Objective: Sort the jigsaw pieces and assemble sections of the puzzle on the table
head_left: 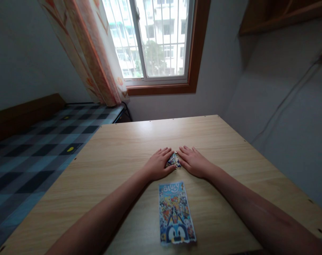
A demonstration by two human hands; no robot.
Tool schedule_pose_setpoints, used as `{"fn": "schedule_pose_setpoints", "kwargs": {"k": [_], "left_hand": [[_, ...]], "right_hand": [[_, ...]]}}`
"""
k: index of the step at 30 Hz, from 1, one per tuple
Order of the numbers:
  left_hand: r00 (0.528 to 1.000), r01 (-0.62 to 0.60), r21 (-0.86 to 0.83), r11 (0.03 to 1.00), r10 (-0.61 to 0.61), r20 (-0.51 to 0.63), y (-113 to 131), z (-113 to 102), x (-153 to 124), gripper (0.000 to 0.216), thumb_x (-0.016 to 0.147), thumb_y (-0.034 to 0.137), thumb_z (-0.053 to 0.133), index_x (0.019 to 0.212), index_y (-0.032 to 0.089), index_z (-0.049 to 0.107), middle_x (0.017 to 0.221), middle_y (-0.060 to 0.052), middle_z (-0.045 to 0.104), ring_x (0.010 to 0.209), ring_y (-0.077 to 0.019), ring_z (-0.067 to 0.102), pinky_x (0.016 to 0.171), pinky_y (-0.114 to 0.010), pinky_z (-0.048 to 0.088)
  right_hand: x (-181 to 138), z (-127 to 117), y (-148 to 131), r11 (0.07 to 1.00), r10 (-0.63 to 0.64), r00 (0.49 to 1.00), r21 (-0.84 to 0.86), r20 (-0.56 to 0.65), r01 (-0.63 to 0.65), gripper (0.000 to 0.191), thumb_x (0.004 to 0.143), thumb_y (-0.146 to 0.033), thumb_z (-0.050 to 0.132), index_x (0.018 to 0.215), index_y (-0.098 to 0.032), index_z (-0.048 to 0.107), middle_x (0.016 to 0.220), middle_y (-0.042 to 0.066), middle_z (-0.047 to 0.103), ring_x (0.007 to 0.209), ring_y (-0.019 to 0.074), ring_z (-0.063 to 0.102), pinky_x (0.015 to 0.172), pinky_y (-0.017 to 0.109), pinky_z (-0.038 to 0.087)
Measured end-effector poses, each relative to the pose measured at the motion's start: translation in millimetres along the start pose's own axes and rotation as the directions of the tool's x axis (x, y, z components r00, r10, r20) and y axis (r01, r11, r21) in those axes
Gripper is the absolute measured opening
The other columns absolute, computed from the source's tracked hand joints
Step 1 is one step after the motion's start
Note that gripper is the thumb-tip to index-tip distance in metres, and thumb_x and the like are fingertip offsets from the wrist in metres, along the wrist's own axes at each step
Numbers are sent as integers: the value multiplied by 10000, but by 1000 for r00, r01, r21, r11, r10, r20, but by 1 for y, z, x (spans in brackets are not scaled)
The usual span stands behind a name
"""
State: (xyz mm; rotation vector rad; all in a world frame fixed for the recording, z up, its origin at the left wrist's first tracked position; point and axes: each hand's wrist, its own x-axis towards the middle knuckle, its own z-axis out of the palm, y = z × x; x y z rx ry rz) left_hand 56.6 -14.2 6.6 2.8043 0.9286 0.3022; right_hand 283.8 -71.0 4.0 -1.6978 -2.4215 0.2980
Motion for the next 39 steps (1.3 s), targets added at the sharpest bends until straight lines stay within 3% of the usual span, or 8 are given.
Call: {"fn": "schedule_pose_setpoints", "kwargs": {"k": [6,12,16,19,25,30,35,39], "left_hand": [[1000,-20,-104,994,19,-8,13,-5,-6,669,945,555,475,1497,181,414,1543,-124,419,1447,-257,346,1211,-443,255],[963,107,-321,941,-179,-202,-6,-9,-2,475,992,396,396,1369,164,566,1379,-113,596,1274,-231,545,1102,-404,429],[929,165,-324,932,-258,-267,-16,-9,2,359,958,329,438,1109,177,726,1210,-91,690,1155,-228,614,1052,-409,472],[931,180,-294,939,-259,-255,-16,-9,3,330,933,325,470,955,192,770,1149,-83,708,1106,-230,632,1018,-402,495],[911,244,-249,937,-309,-273,-15,-12,2,329,909,309,476,886,192,782,1071,-81,730,1046,-237,651,987,-393,509],[886,296,-232,927,-357,-295,-20,-15,1,307,854,261,483,778,202,775,1007,-74,739,1000,-234,664,968,-381,510],[900,275,-226,935,-333,-282,-21,-14,1,331,854,282,476,738,220,779,1002,-62,742,1023,-236,655,976,-389,502],[912,240,-235,942,-302,-278,-22,-13,1,315,856,300,491,775,239,790,1044,-50,735,1055,-238,643,979,-394,500]], "right_hand": [[-14,-13,0,999,-39,994,5,-102,40,475,1020,-467,357,1386,-247,565,1478,85,477,1417,280,386,1174,493,302],[-12,-17,1,996,-71,974,32,-214,79,426,1024,-392,361,1341,-260,612,1372,46,584,1317,206,505,1139,387,380],[-9,-14,2,996,-88,976,14,-199,93,400,1016,-404,385,1293,-299,653,1351,26,600,1282,196,533,1129,372,387],[-7,-12,3,1000,0,979,30,-203,6,400,1012,-409,383,1233,-291,695,1307,18,631,1221,181,574,1084,328,423],[-7,-13,5,990,115,957,113,-266,-88,387,1007,-382,388,1172,-237,707,1213,31,673,1098,155,613,985,270,456],[-7,-12,6,994,85,955,96,-283,-60,364,1006,-376,406,1073,-226,730,1153,43,683,1062,165,598,977,287,436],[-1,-5,7,995,97,961,9,-258,-98,384,1015,-406,387,1203,-264,690,1264,62,623,1180,199,536,1058,357,376],[4,0,8,990,134,967,-21,-216,-142,441,1026,-415,339,1379,-285,569,1419,78,516,1319,233,446,1126,427,317]]}}
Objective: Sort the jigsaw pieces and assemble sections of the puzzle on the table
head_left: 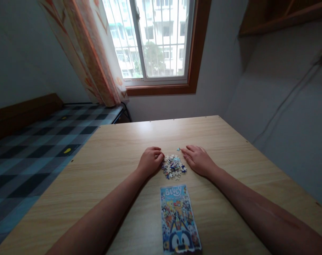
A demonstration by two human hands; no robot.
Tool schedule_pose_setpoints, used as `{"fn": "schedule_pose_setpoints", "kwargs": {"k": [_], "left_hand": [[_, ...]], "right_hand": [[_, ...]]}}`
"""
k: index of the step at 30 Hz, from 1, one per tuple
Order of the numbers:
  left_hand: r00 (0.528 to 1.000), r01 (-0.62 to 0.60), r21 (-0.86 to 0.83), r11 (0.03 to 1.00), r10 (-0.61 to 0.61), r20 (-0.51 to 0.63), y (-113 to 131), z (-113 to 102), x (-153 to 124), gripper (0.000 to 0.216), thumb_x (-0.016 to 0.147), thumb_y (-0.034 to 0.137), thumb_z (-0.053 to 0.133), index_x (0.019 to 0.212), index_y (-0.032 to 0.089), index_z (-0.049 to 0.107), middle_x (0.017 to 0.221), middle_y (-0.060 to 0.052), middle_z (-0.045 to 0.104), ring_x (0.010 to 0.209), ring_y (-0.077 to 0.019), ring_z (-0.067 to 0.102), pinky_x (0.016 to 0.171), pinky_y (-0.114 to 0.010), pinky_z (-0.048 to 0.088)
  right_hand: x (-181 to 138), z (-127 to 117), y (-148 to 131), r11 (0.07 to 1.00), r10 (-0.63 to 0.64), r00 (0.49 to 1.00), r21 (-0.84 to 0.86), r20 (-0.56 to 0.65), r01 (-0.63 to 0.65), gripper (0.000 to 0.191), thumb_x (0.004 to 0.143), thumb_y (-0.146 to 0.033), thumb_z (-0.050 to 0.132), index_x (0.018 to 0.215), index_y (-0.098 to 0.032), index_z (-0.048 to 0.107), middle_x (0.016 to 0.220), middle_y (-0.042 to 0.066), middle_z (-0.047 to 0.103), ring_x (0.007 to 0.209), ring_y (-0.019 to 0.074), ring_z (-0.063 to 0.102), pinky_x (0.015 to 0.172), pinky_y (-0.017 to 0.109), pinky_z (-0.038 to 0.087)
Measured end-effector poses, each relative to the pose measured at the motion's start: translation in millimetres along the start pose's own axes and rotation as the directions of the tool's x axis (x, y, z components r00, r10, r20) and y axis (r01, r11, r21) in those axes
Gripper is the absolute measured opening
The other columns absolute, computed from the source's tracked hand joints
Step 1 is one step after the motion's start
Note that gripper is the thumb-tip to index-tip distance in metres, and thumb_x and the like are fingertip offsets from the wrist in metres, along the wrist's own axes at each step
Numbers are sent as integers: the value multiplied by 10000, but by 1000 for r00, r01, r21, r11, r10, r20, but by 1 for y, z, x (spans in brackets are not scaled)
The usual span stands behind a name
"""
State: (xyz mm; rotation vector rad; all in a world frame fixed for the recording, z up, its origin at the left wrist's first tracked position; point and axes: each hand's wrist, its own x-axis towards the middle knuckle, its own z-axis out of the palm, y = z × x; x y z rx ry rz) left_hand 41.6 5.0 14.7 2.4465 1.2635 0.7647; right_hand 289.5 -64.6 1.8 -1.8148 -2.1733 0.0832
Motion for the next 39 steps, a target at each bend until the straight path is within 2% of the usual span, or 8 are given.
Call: {"fn": "schedule_pose_setpoints", "kwargs": {"k": [3,9,12,19,25,29,34,39], "left_hand": [[1000,-10,-18,1000,9,-16,-2,1,0,294,847,282,505,813,238,793,1060,-52,731,1059,-240,640,982,-400,498],[998,-44,-53,998,41,-44,-8,8,2,330,922,325,472,926,205,780,1029,-71,740,1047,-236,637,975,-404,498],[998,-56,-14,998,56,-23,-10,11,3,356,953,356,453,1037,211,767,1110,-77,724,1089,-235,619,1005,-417,484],[973,-173,136,976,148,178,0,10,4,456,1017,424,327,1332,300,633,1424,-67,563,1341,-251,463,1142,-495,334],[952,-109,173,979,52,302,2,9,12,510,1032,500,209,1419,396,525,1522,-43,461,1429,-277,357,1162,-588,218],[930,-118,190,975,41,365,2,12,27,537,1024,543,172,1405,421,530,1540,-29,439,1448,-278,329,1161,-598,203],[961,-116,283,952,35,276,-7,10,41,562,1025,512,208,1321,315,643,1383,-77,599,1370,-247,442,1131,-447,327],[984,135,449,883,-173,44,-61,-25,32,510,1016,472,269,1324,316,645,1338,-81,621,1257,-253,537,1059,-378,397]], "right_hand": [[1,4,-1,1000,23,1000,4,-3,-22,482,1034,-416,296,1452,-272,488,1486,78,455,1377,242,395,1163,462,277],[4,11,-4,998,64,997,-5,52,-64,495,1035,-485,280,1449,-315,491,1567,74,340,1482,295,243,1194,563,181],[6,14,-6,997,72,995,-10,74,-71,504,1031,-529,277,1468,-355,461,1601,79,268,1508,305,184,1198,586,144],[10,14,-2,998,48,994,28,99,-51,547,1042,-517,201,1554,-348,298,1610,64,252,1512,300,182,1202,594,145],[12,17,2,994,79,992,72,93,-86,561,1048,-506,159,1565,-320,275,1597,47,290,1507,284,202,1215,568,144],[13,17,4,992,79,993,94,87,-87,566,1048,-504,169,1561,-301,294,1589,49,307,1503,286,213,1216,565,145],[11,17,6,990,78,994,114,74,-87,569,1048,-494,174,1558,-279,309,1576,43,335,1499,282,226,1222,539,169],[9,20,8,991,71,996,109,59,-77,556,1047,-476,196,1545,-274,337,1564,44,360,1493,273,246,1222,530,188]]}}
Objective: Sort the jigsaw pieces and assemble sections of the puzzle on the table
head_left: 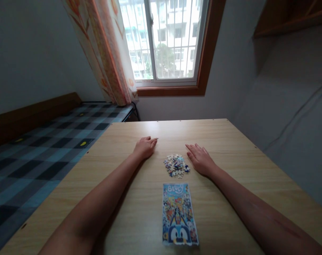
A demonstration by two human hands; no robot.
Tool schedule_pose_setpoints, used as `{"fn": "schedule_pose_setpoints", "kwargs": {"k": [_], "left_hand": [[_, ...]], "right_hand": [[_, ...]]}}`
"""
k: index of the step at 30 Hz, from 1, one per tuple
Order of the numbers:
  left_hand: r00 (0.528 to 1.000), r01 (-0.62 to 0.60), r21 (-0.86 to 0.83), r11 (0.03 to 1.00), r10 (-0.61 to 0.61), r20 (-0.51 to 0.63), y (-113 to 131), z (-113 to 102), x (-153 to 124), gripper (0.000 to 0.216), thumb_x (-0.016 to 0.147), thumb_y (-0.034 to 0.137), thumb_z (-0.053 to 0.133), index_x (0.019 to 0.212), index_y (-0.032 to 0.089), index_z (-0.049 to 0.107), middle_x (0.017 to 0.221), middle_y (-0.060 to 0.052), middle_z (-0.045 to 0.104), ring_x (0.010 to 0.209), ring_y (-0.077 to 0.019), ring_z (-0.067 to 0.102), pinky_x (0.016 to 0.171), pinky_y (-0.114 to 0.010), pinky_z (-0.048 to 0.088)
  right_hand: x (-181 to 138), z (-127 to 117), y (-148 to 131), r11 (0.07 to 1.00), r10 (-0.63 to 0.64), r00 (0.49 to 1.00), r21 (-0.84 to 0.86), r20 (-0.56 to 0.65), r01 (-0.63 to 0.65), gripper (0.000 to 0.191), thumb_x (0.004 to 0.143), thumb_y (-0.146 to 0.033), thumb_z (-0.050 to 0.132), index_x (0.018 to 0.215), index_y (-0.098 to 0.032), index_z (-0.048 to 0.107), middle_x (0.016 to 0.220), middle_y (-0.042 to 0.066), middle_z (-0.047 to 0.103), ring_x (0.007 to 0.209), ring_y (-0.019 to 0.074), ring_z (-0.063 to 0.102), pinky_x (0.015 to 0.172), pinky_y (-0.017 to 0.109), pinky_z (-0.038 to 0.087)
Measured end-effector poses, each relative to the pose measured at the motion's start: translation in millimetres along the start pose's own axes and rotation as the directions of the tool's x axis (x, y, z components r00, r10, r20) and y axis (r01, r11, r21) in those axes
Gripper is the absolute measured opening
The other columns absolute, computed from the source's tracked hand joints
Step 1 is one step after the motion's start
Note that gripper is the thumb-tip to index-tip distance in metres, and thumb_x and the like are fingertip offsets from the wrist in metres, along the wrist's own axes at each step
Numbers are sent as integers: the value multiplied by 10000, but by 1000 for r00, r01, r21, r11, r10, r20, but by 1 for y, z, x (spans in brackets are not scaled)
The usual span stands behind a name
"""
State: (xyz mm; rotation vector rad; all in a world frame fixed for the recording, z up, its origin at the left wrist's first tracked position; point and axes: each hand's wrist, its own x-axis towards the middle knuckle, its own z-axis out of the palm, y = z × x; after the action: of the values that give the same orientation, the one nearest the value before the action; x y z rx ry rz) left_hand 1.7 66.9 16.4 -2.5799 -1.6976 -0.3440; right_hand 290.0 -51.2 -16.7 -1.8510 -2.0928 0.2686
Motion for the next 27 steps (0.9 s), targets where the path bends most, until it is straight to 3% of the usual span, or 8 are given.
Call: {"fn": "schedule_pose_setpoints", "kwargs": {"k": [4,7,14,19,22,27], "left_hand": [[988,152,138,979,-153,-1,-59,-8,-7,501,1008,472,283,1376,335,595,1367,-71,598,1251,-264,532,1037,-391,410],[984,175,163,971,-178,3,-78,-10,-9,504,1009,470,279,1403,341,565,1425,-64,557,1295,-269,499,1062,-411,388],[979,201,146,969,-193,-70,-70,-3,-9,494,1007,463,299,1382,317,585,1427,-61,558,1297,-262,499,1073,-417,379],[985,167,141,976,-158,-75,-62,-2,-12,464,1002,431,334,1321,283,636,1412,-68,568,1283,-265,506,1075,-424,383],[986,161,134,978,-152,-73,-61,-2,-12,454,999,433,342,1298,280,648,1376,-71,591,1264,-270,518,1067,-438,391],[990,129,121,984,-120,-79,-64,0,-11,445,994,424,363,1297,256,642,1397,-85,574,1278,-268,509,1080,-442,384]], "right_hand": [[0,5,1,1000,-9,1000,3,-22,9,544,1041,-465,241,1538,-274,355,1560,42,366,1485,277,269,1222,540,188],[-1,9,3,1000,-15,999,-2,-42,15,537,1035,-457,271,1533,-279,364,1554,42,377,1478,276,289,1220,545,197],[-3,5,5,995,-63,988,67,-139,73,521,997,-407,401,1493,-252,437,1494,77,459,1438,290,359,1189,559,266],[-4,-1,4,960,-233,945,102,-228,261,335,968,-327,484,1237,-290,681,1434,48,524,1425,291,369,1176,563,274],[-6,-4,2,937,-304,921,100,-242,335,263,934,-270,541,1090,-318,748,1415,30,540,1429,295,360,1169,589,258],[-9,-6,-1,923,-349,914,93,-206,374,259,892,-243,595,1068,-339,760,1409,29,544,1433,315,347,1156,621,254]]}}
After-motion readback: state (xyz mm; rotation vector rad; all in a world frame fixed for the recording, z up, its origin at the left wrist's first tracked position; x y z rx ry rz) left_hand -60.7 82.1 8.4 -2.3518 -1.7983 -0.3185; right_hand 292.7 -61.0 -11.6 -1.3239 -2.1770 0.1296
